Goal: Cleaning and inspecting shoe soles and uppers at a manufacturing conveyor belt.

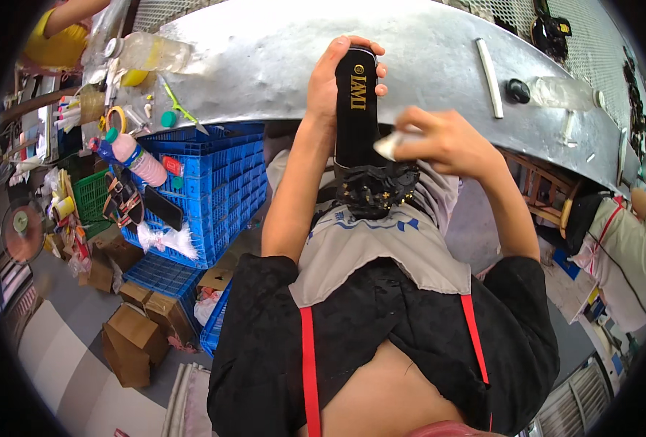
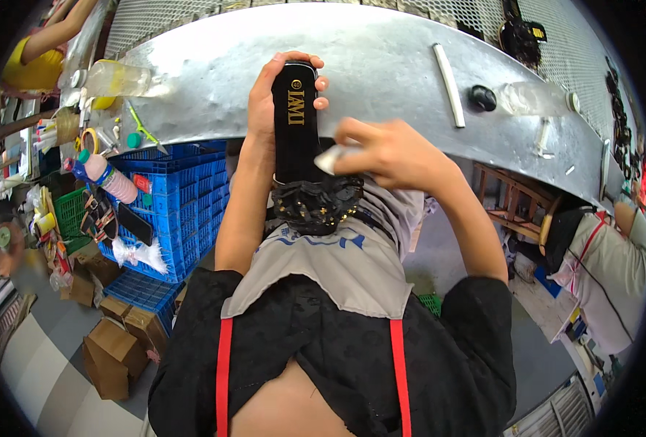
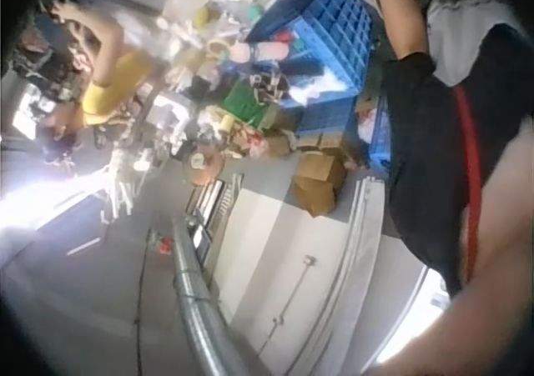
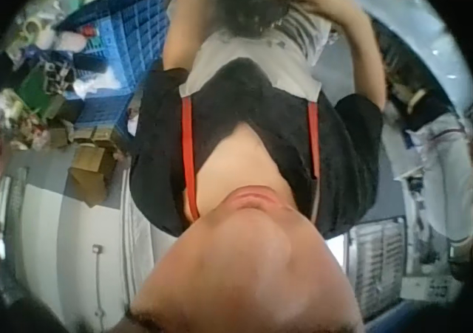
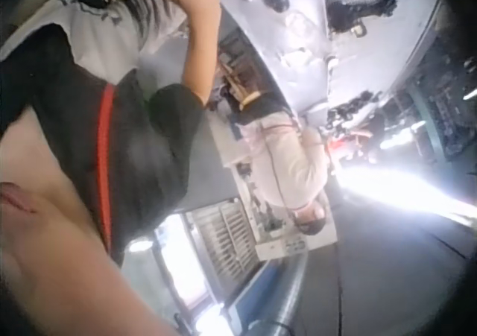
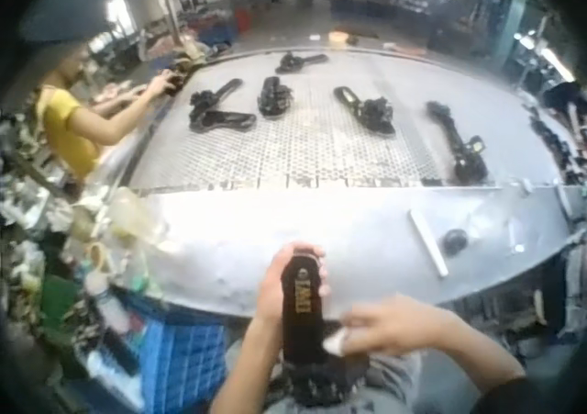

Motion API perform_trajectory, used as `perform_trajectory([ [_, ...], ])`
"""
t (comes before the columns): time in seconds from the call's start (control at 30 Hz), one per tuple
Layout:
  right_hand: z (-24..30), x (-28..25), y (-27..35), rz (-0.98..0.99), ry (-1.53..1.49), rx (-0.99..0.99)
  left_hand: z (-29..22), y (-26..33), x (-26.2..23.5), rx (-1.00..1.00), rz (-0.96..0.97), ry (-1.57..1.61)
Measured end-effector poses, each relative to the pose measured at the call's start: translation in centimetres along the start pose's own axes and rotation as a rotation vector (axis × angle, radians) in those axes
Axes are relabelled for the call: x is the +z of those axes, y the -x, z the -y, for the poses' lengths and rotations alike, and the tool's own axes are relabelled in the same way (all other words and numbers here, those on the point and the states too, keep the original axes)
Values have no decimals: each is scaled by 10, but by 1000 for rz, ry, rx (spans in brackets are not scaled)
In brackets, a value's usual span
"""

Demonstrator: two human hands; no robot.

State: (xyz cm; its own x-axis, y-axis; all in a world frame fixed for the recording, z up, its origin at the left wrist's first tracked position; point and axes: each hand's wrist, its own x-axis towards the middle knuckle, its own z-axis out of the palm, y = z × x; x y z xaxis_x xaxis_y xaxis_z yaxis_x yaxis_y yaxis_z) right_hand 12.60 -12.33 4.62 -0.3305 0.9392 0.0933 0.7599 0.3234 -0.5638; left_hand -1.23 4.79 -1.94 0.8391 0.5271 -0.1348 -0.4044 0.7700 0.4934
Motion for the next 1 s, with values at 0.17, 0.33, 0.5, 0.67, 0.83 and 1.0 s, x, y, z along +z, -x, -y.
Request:
perform_trajectory([
  [0.17, 11, 12, 47, -345, 64, 382, -33, -32, -9, 109, 52, 49],
  [0.33, 29, 24, 53, -762, -229, 582, -64, -79, 9, 526, -255, -591],
  [0.5, 31, 50, 45, -819, -192, 568, -81, -42, -4, 896, -277, -1163],
  [0.67, 38, 48, 13, -653, -53, 706, -25, 11, 9, 660, 24, -1595],
  [0.83, 24, 37, -7, -375, 206, 593, 1, 9, 7, 641, 50, -1853],
  [1.0, -5, 14, 26, -410, 444, 888, -3, 9, 3, 569, 28, -1811],
])
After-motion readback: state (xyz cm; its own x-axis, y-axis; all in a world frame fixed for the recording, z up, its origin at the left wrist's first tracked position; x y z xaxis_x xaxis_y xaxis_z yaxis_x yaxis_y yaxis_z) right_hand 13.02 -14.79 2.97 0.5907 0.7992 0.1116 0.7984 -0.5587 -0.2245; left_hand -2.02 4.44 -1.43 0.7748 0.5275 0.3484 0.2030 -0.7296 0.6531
